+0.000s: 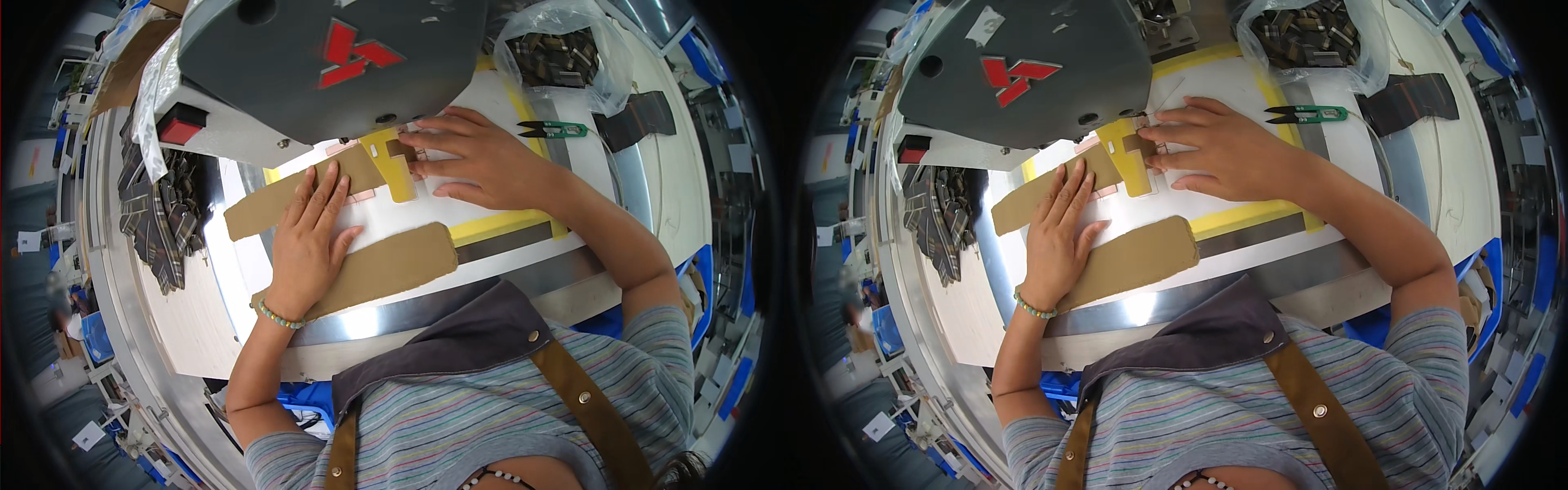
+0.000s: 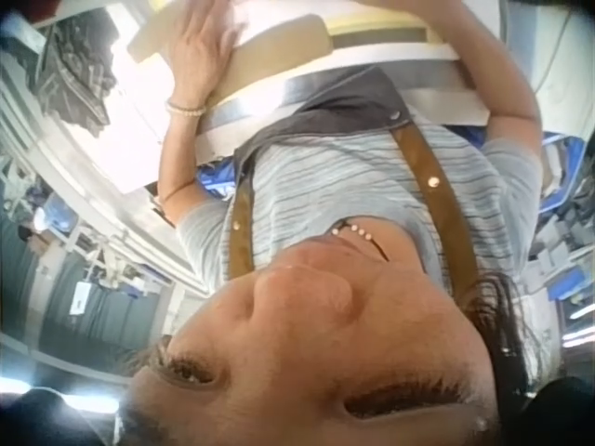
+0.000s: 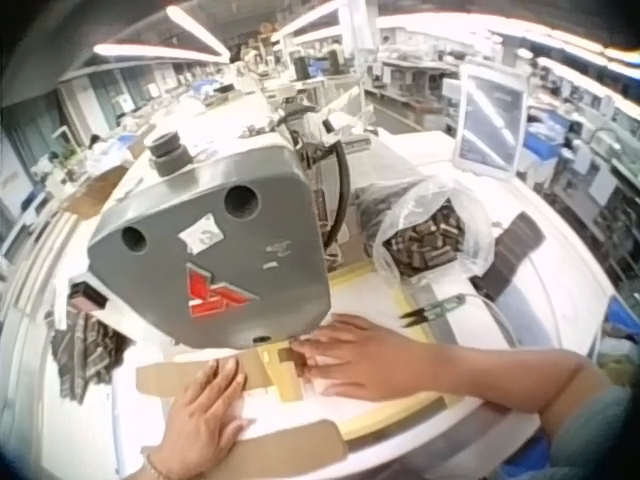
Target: Sewing patterned fabric strips onto base materials using an industrial sewing machine.
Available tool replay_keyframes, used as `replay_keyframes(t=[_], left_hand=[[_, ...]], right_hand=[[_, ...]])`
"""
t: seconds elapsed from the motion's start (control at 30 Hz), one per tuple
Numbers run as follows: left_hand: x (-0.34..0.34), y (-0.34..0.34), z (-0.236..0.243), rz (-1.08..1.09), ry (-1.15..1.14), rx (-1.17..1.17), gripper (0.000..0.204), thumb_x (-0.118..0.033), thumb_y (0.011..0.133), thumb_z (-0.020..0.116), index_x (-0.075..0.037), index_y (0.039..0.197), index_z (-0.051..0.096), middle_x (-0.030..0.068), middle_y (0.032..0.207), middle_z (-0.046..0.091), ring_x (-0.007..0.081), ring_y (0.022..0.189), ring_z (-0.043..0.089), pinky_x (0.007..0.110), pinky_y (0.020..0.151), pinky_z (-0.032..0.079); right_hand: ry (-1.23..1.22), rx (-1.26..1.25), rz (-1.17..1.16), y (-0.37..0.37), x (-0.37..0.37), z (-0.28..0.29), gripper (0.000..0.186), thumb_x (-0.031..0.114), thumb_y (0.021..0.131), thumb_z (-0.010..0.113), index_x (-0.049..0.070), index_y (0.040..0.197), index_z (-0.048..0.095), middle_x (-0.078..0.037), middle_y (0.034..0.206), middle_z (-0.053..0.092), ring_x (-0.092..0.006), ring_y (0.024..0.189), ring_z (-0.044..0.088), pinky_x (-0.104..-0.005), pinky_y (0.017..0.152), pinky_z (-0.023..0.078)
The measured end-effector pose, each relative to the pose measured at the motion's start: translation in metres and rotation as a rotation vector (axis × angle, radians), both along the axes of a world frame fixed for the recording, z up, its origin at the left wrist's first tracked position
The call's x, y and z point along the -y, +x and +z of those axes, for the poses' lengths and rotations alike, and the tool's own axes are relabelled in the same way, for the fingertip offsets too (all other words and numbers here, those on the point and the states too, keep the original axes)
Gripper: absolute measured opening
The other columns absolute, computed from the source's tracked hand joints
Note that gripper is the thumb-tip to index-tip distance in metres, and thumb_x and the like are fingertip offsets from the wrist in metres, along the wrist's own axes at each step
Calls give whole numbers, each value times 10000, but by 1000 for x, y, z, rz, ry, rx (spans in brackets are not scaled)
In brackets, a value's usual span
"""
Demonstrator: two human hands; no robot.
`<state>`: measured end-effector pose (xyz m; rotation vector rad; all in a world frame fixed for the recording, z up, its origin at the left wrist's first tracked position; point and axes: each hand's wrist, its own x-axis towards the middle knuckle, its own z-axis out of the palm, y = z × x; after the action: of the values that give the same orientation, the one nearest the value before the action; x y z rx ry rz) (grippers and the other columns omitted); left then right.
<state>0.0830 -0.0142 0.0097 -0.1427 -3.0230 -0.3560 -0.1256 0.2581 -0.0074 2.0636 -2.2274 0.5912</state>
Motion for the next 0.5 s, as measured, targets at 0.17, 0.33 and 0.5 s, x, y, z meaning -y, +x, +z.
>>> replay_keyframes(t=[0.17,0.33,0.5], left_hand=[[4,6,2,32,49,-42,674,-202,954,788,-41,1574,579,129,1721,470,373,1611,390,487,1281,373],[34,10,15,120,52,-163,598,-171,943,802,-65,1509,639,142,1574,611,373,1494,527,486,1219,445],[142,13,48,498,-207,-534,312,-83,955,796,-71,1264,758,148,1257,755,382,1158,702,442,978,568]], right_hand=[[9,51,11,3,6,9,382,350,1015,729,171,1351,750,-68,1639,556,-295,1539,468,-537,1295,336],[32,68,-5,9,1,23,440,268,958,777,121,1370,728,-100,1626,558,-323,1519,482,-540,1283,347],[-33,181,-75,4,-1,25,480,163,922,787,57,1384,709,-124,1590,576,-356,1461,513,-536,1254,374]])
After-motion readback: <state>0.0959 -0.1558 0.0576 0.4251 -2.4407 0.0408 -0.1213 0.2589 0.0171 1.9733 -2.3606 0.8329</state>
